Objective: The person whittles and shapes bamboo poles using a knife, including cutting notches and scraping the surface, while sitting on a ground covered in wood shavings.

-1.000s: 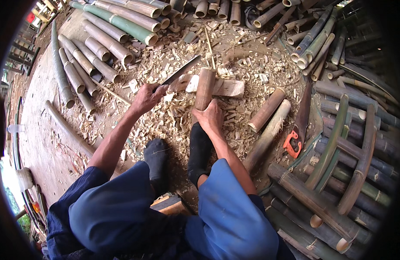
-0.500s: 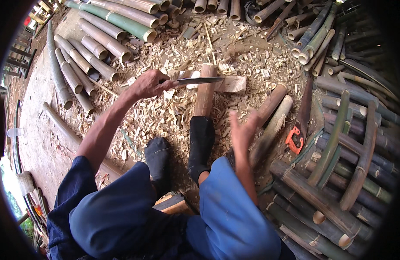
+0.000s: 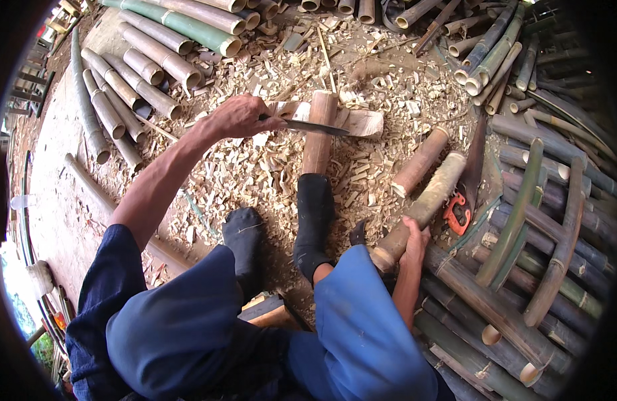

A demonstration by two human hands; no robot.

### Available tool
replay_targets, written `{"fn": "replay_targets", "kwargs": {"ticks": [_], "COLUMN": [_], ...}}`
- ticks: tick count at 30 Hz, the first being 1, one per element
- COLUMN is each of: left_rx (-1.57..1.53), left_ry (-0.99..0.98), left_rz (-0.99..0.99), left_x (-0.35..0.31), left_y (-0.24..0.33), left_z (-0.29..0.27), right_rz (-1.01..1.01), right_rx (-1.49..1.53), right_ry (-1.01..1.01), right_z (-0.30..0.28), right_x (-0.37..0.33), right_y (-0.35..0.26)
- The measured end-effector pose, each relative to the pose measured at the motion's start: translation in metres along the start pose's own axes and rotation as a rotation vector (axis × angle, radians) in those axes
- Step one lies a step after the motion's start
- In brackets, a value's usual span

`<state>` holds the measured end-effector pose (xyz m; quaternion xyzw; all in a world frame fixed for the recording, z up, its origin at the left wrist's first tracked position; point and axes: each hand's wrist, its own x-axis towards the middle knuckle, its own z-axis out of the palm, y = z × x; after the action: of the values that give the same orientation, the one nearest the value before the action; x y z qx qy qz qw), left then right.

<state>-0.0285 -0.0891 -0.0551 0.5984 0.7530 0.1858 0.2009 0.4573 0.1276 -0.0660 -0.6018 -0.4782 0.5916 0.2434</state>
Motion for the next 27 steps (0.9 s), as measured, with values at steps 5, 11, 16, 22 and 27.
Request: {"fn": "replay_targets", "kwargs": {"ticks": [5, 11, 16, 22, 27], "left_rx": [0.063, 0.074, 0.124, 0.226, 0.174], "left_ry": [-0.006, -0.025, -0.082, -0.102, -0.118], "left_rz": [0.001, -0.08, -0.165, -0.195, -0.171], "left_x": [-0.005, -0.011, -0.013, -0.017, -0.002], "left_y": [0.007, 0.021, 0.034, 0.031, 0.042], "left_z": [-0.004, -0.005, -0.009, -0.006, -0.006], "right_rz": [-0.079, -0.239, -0.363, -0.738, -0.412], "right_rx": [0.218, -0.011, -0.13, -0.282, -1.377], "right_ry": [-0.128, -0.281, -0.491, -0.504, -0.621], "right_z": [0.029, 0.049, 0.075, 0.134, 0.17], "right_x": [-0.052, -0.07, -0.083, -0.099, -0.058], "right_y": [-0.064, -0.117, -0.156, -0.204, -0.169]}}
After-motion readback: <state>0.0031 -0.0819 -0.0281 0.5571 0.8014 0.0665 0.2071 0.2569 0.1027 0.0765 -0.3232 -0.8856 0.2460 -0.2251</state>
